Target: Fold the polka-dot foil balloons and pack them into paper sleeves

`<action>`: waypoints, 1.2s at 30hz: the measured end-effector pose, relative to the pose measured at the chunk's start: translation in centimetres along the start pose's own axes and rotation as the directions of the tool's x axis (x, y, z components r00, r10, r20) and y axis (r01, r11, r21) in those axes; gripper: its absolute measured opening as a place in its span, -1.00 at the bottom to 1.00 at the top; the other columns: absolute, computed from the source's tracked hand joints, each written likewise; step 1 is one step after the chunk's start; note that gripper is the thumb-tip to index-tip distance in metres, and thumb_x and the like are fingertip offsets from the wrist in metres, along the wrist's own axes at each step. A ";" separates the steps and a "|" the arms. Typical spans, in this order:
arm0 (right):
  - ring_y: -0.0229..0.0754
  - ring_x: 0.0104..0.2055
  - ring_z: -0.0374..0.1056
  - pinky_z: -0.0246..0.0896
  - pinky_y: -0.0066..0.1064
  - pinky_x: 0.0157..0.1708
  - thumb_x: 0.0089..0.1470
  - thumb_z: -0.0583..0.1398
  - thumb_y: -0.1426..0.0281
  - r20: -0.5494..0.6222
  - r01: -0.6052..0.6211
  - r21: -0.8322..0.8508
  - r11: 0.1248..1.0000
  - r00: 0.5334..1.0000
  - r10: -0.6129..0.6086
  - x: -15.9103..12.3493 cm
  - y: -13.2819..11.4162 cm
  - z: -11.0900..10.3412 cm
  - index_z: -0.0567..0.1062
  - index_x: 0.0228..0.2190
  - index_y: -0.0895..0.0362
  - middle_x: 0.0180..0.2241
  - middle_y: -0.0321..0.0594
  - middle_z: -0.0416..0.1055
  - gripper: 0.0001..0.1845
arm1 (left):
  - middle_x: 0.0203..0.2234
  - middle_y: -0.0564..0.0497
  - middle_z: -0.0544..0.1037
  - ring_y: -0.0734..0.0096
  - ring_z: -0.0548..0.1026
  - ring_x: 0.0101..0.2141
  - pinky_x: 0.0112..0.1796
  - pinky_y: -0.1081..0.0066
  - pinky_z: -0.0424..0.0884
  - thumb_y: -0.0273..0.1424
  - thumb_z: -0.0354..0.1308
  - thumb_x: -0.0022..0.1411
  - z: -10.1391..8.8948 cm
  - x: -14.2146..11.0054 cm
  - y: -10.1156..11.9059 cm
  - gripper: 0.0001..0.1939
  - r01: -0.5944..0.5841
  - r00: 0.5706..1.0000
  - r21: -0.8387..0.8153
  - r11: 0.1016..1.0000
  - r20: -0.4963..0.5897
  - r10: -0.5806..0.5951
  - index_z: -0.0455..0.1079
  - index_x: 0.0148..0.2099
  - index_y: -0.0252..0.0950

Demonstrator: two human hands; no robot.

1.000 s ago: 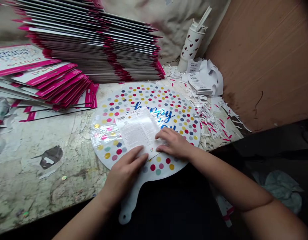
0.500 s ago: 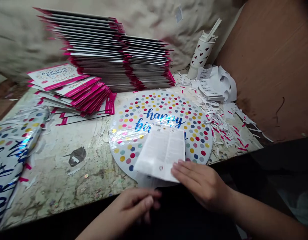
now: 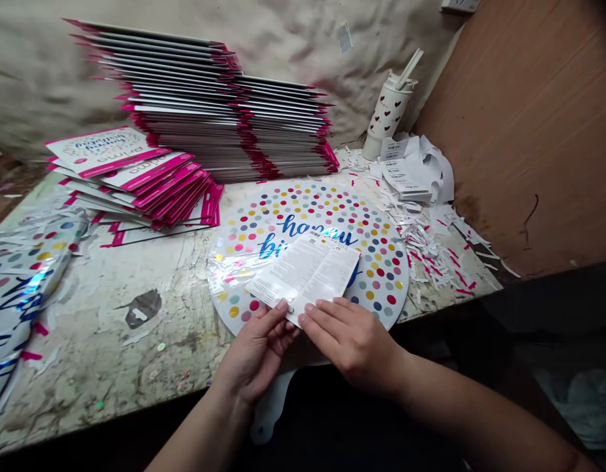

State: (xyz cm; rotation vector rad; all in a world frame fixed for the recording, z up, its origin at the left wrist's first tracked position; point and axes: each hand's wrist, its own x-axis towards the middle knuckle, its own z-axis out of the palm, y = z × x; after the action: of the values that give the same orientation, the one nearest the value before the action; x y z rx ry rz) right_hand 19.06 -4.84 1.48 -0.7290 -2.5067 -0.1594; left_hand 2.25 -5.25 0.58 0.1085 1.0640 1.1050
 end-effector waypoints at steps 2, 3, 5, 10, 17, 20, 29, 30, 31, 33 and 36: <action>0.01 -0.14 0.42 0.35 -0.16 -0.20 0.15 0.02 0.55 0.009 -0.013 0.046 0.999 1.000 0.013 -0.1 0.2 -0.1 0.46 -0.14 0.34 -0.15 0.02 0.48 -0.71 | -0.43 0.08 0.54 0.58 0.47 -0.48 -0.40 0.53 0.48 -0.54 0.21 0.05 0.1 -0.1 0.0 -0.86 -0.009 1.000 -0.081 0.997 -0.006 0.008 0.45 -0.27 -0.28; 0.00 -0.12 0.41 0.34 -0.16 -0.18 0.15 0.04 0.53 0.022 -0.028 0.098 0.995 0.999 0.026 -0.1 0.4 -0.2 0.45 -0.14 0.33 -0.15 0.01 0.48 -0.72 | -0.40 0.07 0.55 0.55 0.49 -0.44 -0.38 0.51 0.48 -0.52 0.20 0.07 0.1 -0.2 0.0 -0.86 -0.026 1.000 -0.085 0.996 0.009 0.027 0.45 -0.26 -0.28; -0.06 -0.10 0.39 0.32 -0.22 -0.12 0.14 0.11 0.42 0.061 -0.104 0.272 0.957 0.994 0.091 0.0 1.0 -0.3 0.42 -0.10 0.29 -0.15 -0.03 0.48 -0.70 | -0.37 0.03 0.56 0.47 0.49 -0.40 -0.36 0.47 0.47 -0.44 0.21 0.08 -0.1 -0.2 0.1 -0.87 -0.087 0.995 -0.012 0.996 0.048 0.088 0.46 -0.26 -0.30; -0.22 -0.16 0.37 0.30 -0.37 -0.14 0.16 0.09 0.38 0.025 -0.194 0.534 0.823 0.977 0.214 2.0 2.3 1.2 0.36 -0.03 0.19 -0.18 -0.13 0.47 -0.67 | -0.53 0.00 0.53 0.41 0.48 -0.46 -0.34 0.43 0.44 -0.29 0.23 0.05 -0.7 -0.4 0.0 -0.79 -0.216 0.973 0.324 0.921 0.152 0.174 0.45 -0.43 -0.38; -0.28 -0.36 0.39 0.30 -0.48 -0.33 0.16 0.08 0.40 0.123 -0.308 0.663 0.682 0.944 0.307 0.4 3.9 -0.7 0.49 -0.35 0.14 -0.42 -0.21 0.47 -0.81 | -0.47 0.01 0.52 0.37 0.49 -0.45 -0.42 0.40 0.44 -0.21 0.18 0.08 -0.9 -0.4 0.5 -0.73 -0.283 0.959 0.420 0.862 0.104 0.264 0.34 -0.35 -0.34; -0.31 -0.59 0.32 0.25 -0.52 -0.54 0.11 0.14 0.25 0.483 -0.443 0.401 0.802 0.846 0.226 -4.4 5.8 -3.9 0.50 -0.57 0.07 -0.63 -0.32 0.39 -0.71 | -0.36 -0.01 0.53 0.33 0.52 -0.35 -0.33 0.38 0.45 -0.28 0.22 0.07 -1.2 -0.7 1.7 -0.69 -0.378 0.922 0.609 0.697 0.177 0.345 0.29 -0.16 -0.29; -0.07 0.08 0.25 0.17 -0.22 0.09 0.08 0.18 0.38 -0.079 -0.244 0.470 0.848 0.945 0.316 -0.6 5.9 -7.0 0.33 0.05 -0.05 0.00 -0.21 0.37 -0.54 | -0.08 0.04 0.52 0.30 0.49 -0.13 -0.09 0.31 0.36 -0.57 0.10 0.15 2.5 -5.9 5.6 -0.41 -0.819 0.288 0.417 -0.395 0.893 0.346 0.18 0.18 0.00; -0.12 -0.01 0.34 0.24 -0.26 0.04 0.11 0.15 0.39 -0.088 -0.183 0.608 0.772 0.951 0.295 0.8 5.4 -6.7 0.41 -0.04 -0.05 -0.10 -0.24 0.45 -0.66 | -0.02 0.03 0.48 0.27 0.45 -0.07 -0.05 0.29 0.35 -0.55 0.17 0.11 2.4 -6.2 6.0 -0.35 -0.820 0.254 0.435 -0.371 0.858 0.446 0.14 0.20 0.01; -0.14 -0.09 0.40 0.28 -0.26 0.01 0.14 0.12 0.39 -0.125 -0.122 0.722 0.681 0.945 0.301 2.1 4.9 -6.4 0.46 -0.12 -0.05 -0.20 -0.27 0.50 -0.74 | 0.02 0.01 0.44 0.23 0.42 -0.02 -0.02 0.26 0.33 -0.51 0.23 0.07 2.1 -6.4 6.4 -0.30 -0.822 0.248 0.473 -0.316 0.799 0.548 0.12 0.21 0.00; -0.11 -0.14 0.43 0.26 -0.17 0.03 0.14 0.13 0.34 -0.219 -0.010 0.842 0.539 0.907 0.359 4.1 4.0 -5.2 0.50 -0.20 -0.02 -0.24 -0.27 0.52 -0.80 | 0.06 -0.01 0.40 0.16 0.40 0.01 -0.03 0.23 0.36 -0.37 0.23 0.08 0.7 -6.6 7.3 -0.39 -0.830 0.288 0.518 -0.208 0.716 0.636 0.18 0.18 -0.03; 0.00 0.07 0.29 0.17 -0.07 0.10 0.06 0.21 0.27 -0.221 0.006 0.878 0.478 0.891 0.395 5.6 3.1 -2.9 0.42 -0.05 0.00 -0.01 -0.17 0.39 -0.62 | -0.05 0.06 0.50 0.23 0.46 -0.06 -0.05 0.26 0.38 -0.31 -0.01 0.27 -2.3 -6.5 10.1 -0.65 -0.779 0.170 0.494 -0.386 0.759 0.628 0.32 0.09 -0.02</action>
State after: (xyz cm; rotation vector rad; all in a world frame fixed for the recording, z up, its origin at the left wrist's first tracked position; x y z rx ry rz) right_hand 17.98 -0.27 6.79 -0.4545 -1.7052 0.9184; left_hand -6.48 -6.19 9.12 2.2474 1.3371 1.4191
